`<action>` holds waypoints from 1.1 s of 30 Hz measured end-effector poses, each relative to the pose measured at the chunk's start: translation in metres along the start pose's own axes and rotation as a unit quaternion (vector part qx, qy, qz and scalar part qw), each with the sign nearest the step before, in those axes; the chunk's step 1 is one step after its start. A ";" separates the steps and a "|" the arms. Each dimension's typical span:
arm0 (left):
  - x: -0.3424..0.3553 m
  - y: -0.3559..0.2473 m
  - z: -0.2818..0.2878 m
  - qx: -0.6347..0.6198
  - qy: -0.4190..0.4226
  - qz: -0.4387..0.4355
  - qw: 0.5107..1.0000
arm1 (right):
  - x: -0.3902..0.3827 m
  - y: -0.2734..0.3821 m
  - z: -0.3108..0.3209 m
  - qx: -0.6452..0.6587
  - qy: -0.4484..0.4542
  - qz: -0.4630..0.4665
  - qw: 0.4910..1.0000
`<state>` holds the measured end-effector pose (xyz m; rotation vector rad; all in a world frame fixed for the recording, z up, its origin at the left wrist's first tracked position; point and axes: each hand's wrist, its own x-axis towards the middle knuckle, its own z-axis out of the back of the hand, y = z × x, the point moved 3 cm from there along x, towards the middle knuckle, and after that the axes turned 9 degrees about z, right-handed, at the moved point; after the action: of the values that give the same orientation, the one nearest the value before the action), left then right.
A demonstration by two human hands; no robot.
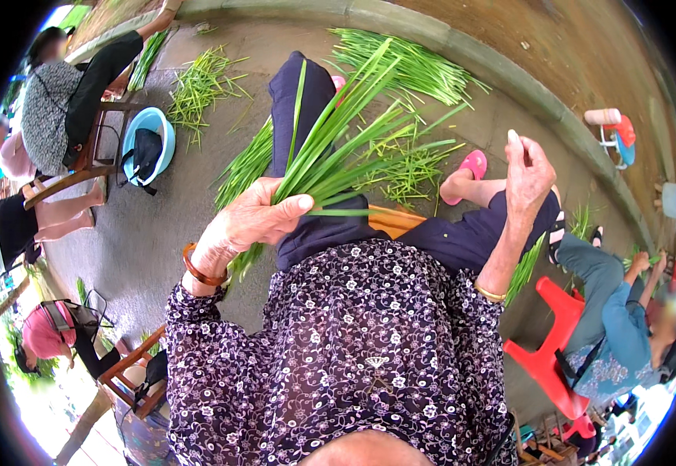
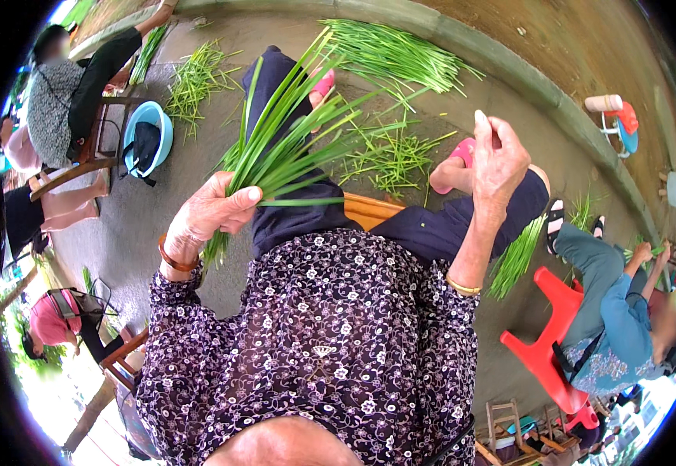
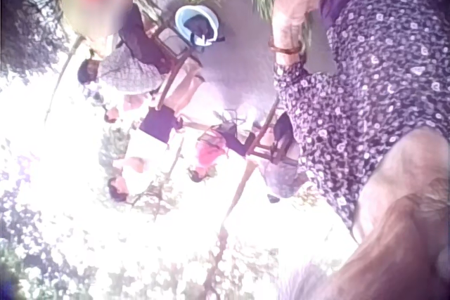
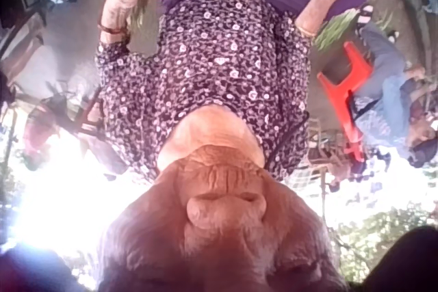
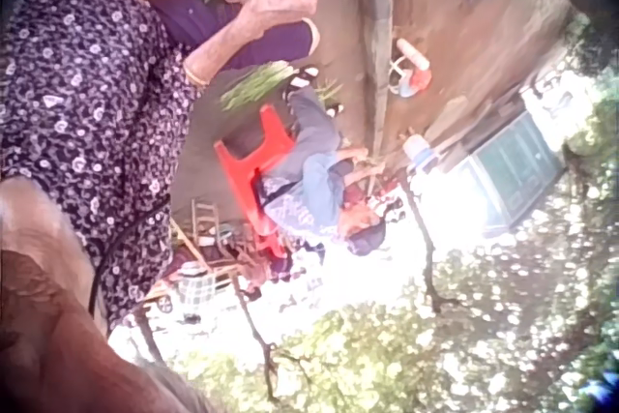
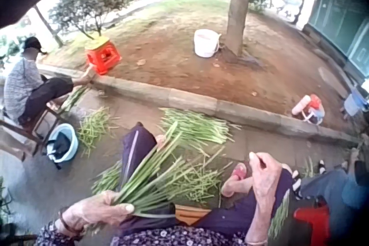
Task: The person cleans and sorts a bundle of green stalks by hand, removing withered parts and aligning the stems in a neat pile.
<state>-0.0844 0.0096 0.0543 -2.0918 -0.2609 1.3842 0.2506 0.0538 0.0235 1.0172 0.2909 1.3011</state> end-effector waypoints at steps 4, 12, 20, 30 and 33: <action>-0.005 -0.010 0.000 0.086 -0.045 -0.063 0.993 | -0.006 -0.012 -0.006 0.067 -0.004 -0.005 0.998; -0.005 -0.011 0.003 0.057 -0.031 -0.040 0.997 | -0.012 0.042 -0.007 0.288 0.055 -0.042 0.955; -0.001 -0.010 -0.001 0.064 0.003 -0.053 0.997 | -0.021 0.079 -0.015 0.438 0.187 0.026 0.879; 0.000 -0.008 -0.007 0.007 0.041 -0.011 0.999 | -0.032 0.090 -0.029 0.475 0.315 -0.042 0.820; 0.001 -0.006 -0.006 -0.017 0.046 0.001 0.999 | -0.034 0.088 -0.030 0.478 0.307 -0.037 0.822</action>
<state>-0.0776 0.0127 0.0591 -2.1770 -0.2457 1.2876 0.1618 0.0306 0.0613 1.3385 1.5901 1.3878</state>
